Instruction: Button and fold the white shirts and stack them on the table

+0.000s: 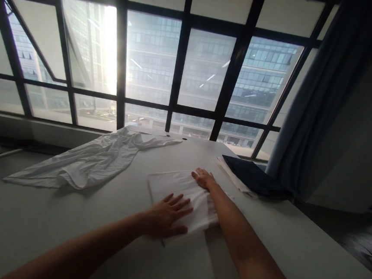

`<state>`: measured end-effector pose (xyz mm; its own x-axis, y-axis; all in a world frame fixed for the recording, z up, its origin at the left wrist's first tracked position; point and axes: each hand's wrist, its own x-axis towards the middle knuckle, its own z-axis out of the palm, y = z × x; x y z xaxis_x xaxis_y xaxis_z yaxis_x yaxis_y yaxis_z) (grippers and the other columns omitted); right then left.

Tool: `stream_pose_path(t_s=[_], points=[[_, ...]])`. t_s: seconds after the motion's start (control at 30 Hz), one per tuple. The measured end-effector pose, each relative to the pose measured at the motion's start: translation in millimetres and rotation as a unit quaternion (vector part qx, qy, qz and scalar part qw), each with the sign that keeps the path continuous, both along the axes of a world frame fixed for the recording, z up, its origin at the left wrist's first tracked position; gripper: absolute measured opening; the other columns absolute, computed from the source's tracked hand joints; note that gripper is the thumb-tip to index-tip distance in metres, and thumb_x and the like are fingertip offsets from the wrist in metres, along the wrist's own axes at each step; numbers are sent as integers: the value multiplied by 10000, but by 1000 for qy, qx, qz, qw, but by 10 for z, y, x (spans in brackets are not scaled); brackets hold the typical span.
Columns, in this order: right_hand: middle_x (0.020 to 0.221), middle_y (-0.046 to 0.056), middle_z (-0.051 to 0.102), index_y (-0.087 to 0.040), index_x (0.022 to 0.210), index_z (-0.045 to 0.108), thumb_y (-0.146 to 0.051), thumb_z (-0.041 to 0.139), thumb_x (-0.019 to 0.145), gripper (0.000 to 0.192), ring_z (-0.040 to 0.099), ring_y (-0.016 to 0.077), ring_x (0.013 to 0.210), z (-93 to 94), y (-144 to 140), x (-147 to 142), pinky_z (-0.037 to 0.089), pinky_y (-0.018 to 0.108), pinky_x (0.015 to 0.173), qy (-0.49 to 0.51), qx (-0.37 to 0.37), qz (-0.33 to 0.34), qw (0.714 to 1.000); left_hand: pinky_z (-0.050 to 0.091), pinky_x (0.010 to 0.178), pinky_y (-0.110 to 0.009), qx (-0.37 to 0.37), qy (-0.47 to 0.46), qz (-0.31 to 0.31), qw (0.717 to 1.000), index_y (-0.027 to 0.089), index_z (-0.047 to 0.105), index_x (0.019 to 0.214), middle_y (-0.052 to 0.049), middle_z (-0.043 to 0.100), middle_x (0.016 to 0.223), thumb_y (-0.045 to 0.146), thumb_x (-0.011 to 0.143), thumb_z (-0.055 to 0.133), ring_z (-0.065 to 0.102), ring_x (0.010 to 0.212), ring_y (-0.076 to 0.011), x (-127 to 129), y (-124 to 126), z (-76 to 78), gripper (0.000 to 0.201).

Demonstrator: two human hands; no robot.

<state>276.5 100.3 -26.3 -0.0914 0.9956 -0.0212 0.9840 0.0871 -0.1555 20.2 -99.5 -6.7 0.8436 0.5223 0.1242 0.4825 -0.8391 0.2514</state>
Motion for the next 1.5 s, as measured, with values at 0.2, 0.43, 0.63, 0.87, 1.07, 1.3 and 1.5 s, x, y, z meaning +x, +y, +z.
stream_pose_path(t_s=[0.2, 0.43, 0.63, 0.87, 1.07, 1.3, 1.5], points=[[1607, 131, 247, -127, 1536, 305, -577, 201, 994, 712, 179, 231, 1490, 99, -72, -26, 41, 500, 1192, -51, 43, 1, 998, 62, 1191, -576, -2, 12, -47, 999, 344, 296, 1542, -13, 187, 1627, 624, 983, 280, 79, 1504, -316, 50, -29, 8, 625], [1585, 99, 315, -199, 1504, 394, -459, 289, 1016, 563, 212, 221, 1483, 155, -640, -421, 120, 469, 1194, -28, 95, 151, 984, 43, 1170, -619, 5, 24, 29, 999, 333, 321, 1534, -35, 190, 1624, 631, 973, 314, 62, 1505, -328, 6, 311, -30, 635], [1595, 87, 286, -204, 1526, 359, -522, 218, 1013, 619, 220, 245, 1482, 103, -901, -437, 143, 504, 1190, -6, 29, 189, 982, 29, 1170, -614, 16, 18, 44, 999, 329, 302, 1540, -44, 183, 1624, 628, 988, 252, 45, 1508, -312, -44, 344, -80, 630], [1631, 61, 173, -208, 1569, 231, -604, 147, 991, 705, 130, 222, 1504, 98, -596, -36, 61, 503, 1198, -9, -7, 49, 999, -9, 1147, -659, -15, 27, 32, 999, 372, 314, 1529, -36, 147, 1633, 661, 968, 283, 15, 1500, -357, -80, 184, -10, 632], [1623, 79, 217, -173, 1551, 273, -562, 205, 992, 685, 171, 216, 1490, 56, -535, 142, 55, 475, 1190, 11, 11, -23, 1000, -2, 1126, -692, -13, 39, 19, 999, 363, 288, 1541, -65, 99, 1639, 650, 967, 306, -14, 1493, -381, -51, 108, 27, 642], [1237, 181, 639, -124, 1187, 643, -359, 161, 1018, 562, 525, 267, 1193, 184, -854, 57, 278, 406, 1053, 6, 269, -80, 960, 74, 1101, -726, 2, 46, 118, 992, 372, 367, 1506, -65, 176, 1632, 576, 963, 383, 61, 1491, -398, 40, 158, -24, 580], [1148, 182, 682, -156, 1053, 720, -501, 129, 1009, 685, 617, 292, 1072, 181, -922, -69, 409, 422, 930, 17, 142, -136, 980, 260, 1134, -587, -34, -45, 204, 977, 243, 437, 1482, -113, 378, 1555, 665, 949, 297, 291, 1442, -373, 26, 234, 63, 694]])
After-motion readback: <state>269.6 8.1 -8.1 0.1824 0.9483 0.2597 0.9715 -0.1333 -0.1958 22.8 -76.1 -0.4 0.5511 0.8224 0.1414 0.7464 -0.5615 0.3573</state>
